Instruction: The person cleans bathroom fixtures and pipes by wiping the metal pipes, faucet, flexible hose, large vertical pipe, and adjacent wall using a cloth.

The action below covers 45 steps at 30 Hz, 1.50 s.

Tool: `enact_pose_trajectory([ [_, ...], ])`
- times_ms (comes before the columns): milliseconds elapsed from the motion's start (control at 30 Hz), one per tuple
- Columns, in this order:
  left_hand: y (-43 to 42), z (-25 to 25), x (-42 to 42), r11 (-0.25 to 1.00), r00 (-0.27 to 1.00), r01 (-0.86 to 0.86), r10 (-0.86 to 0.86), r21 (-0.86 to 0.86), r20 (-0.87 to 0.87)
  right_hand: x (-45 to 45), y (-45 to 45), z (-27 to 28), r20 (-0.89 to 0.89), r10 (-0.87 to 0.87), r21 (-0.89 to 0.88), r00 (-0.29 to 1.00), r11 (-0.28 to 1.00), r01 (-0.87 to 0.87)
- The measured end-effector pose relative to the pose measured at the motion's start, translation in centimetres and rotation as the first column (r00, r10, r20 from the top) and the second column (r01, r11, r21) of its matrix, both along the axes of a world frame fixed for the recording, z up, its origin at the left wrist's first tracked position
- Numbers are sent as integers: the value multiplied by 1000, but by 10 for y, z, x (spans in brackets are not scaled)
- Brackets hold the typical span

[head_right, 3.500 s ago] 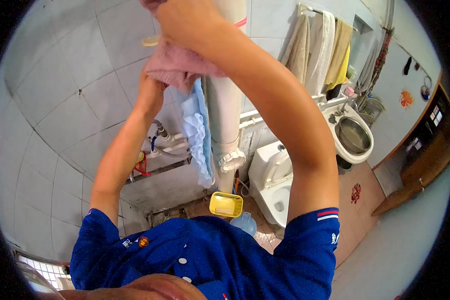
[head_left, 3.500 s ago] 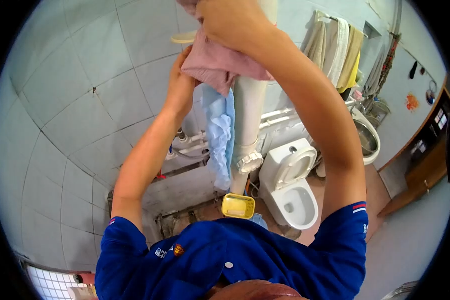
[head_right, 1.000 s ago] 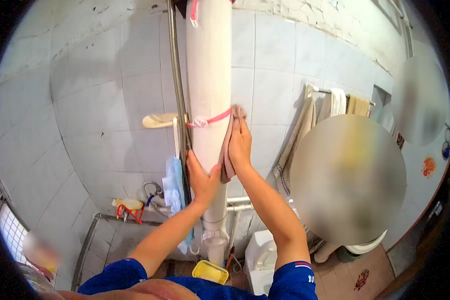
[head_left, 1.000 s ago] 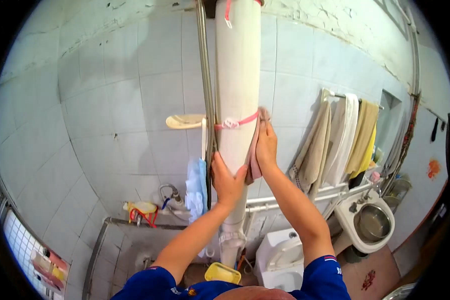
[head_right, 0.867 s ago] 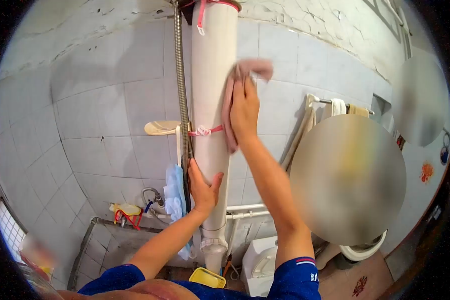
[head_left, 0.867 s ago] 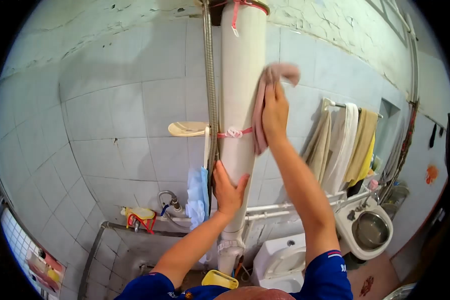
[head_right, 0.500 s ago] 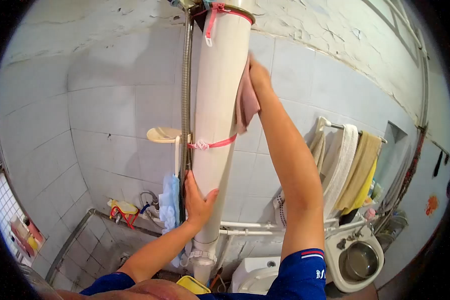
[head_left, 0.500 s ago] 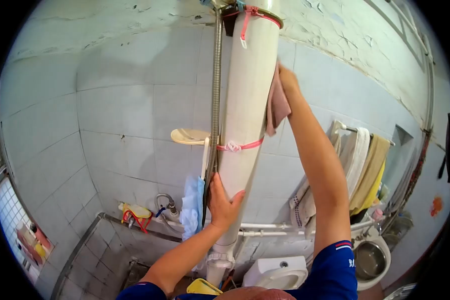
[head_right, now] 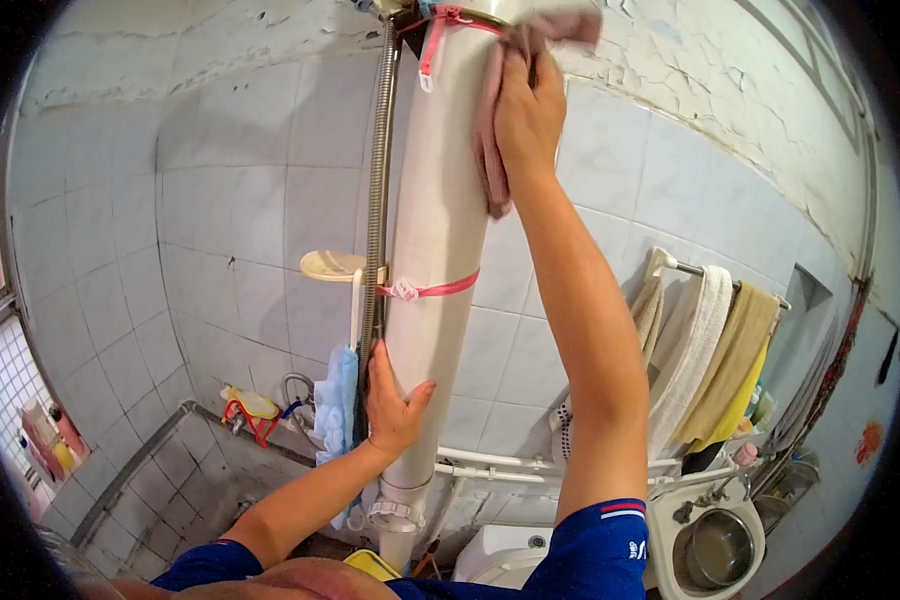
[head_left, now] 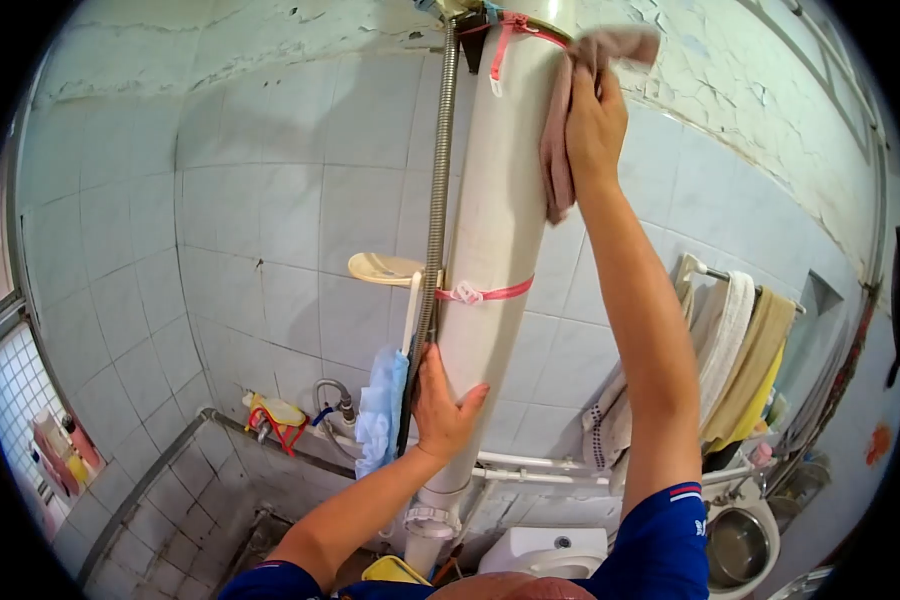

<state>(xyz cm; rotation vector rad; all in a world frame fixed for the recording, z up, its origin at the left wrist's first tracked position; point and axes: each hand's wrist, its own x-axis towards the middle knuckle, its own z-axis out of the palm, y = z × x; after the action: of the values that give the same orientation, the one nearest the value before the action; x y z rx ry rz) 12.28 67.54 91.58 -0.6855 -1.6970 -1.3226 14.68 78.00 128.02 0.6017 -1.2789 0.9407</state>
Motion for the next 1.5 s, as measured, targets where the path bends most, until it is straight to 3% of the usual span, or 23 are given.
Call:
enact_pose_trajectory([
  [133, -2, 0, -1, 1000, 1000, 18, -18, 3, 7, -14, -10, 55, -458, -443, 161, 771, 811, 562],
  [200, -1, -3, -4, 999, 999, -28, 27, -35, -33, 29, -27, 63, 17, -444, 381, 896, 831, 405],
  [233, -1, -3, -4, 999, 999, -22, 21, -30, -26, 16, -25, 63, 20, -449, 387, 893, 827, 407],
  [300, -2, -2, -2, 1000, 1000, 15, -16, -16, -20, -12, -19, 64, -409, -497, 328, 766, 703, 631],
  [400, -2, -1, -3, 1000, 999, 9, -9, -16, -38, 4, 3, 75, -126, -449, 241, 885, 851, 466],
  [467, -3, -1, -1, 1000, 999, 8, -8, -16, -36, 2, 2, 57, -115, -520, 232, 847, 815, 532],
  [533, -3, 1, 1, 1000, 1000, 7, -8, -17, -30, -11, -1, 28, -409, -438, 346, 800, 737, 580],
  [567, -4, 1, 1, 999, 999, 39, -40, -22, -3, -16, -1, 18, -592, -514, 259, 621, 608, 750],
  [667, -4, 2, 4, 996, 996, 85, -85, -13, 43, -24, -5, -19, -466, -440, 212, 767, 786, 580],
  [700, -6, 4, 3, 995, 995, 95, -95, -7, 42, -20, -9, -34, -498, -455, 305, 739, 706, 640],
  [733, -6, 4, 2, 996, 995, 92, -91, -10, 47, -13, -9, -40, -607, -531, 372, 591, 467, 802],
  [800, -4, 2, 1, 997, 997, 75, -74, -13, 20, 0, -19, -38, -579, -612, 427, 538, 335, 840],
  [867, -4, 1, 2, 997, 997, 76, -76, -20, 19, -1, -33, -30, -554, -644, 260, 528, 468, 844],
  [933, -5, 2, 2, 997, 997, 72, -71, -21, 19, 8, -47, -39, -442, -768, 237, 463, 398, 886],
  [967, -6, 1, 1, 997, 998, 68, -67, -30, 20, 6, -46, -42, -555, -648, 378, 521, 362, 852],
  [1067, -3, 0, -2, 998, 999, 52, -52, -28, 2, -7, -34, -31, -344, -688, 658, 639, 309, 687],
  [1133, -4, 1, -2, 999, 999, 35, -35, -4, -26, -24, -29, -40, -413, -591, 196, 693, 685, 701],
  [1200, -6, 2, -1, 997, 998, 69, -69, -29, 4, 4, -35, -73, -478, -705, 532, 524, 242, 811],
  [1267, -4, 3, -5, 998, 998, 59, -60, -23, -18, 3, -23, -90, -575, -608, 589, 548, 158, 793],
  [1367, -2, 0, -3, 998, 998, 50, -51, -22, -21, -19, -14, -101, -245, -513, 244, 823, 788, 565],
  [1400, -2, 1, -4, 999, 999, 40, -40, -25, -5, -15, -14, -112, -251, -513, 241, 821, 788, 567],
  [1467, -2, 1, -4, 999, 999, 38, -39, -23, -9, 3, -14, -140, -530, -528, 574, 664, 353, 739],
  [1500, -2, 1, -4, 998, 999, 52, -52, -18, 2, 9, -16, -140, -518, -562, 570, 645, 335, 750],
])
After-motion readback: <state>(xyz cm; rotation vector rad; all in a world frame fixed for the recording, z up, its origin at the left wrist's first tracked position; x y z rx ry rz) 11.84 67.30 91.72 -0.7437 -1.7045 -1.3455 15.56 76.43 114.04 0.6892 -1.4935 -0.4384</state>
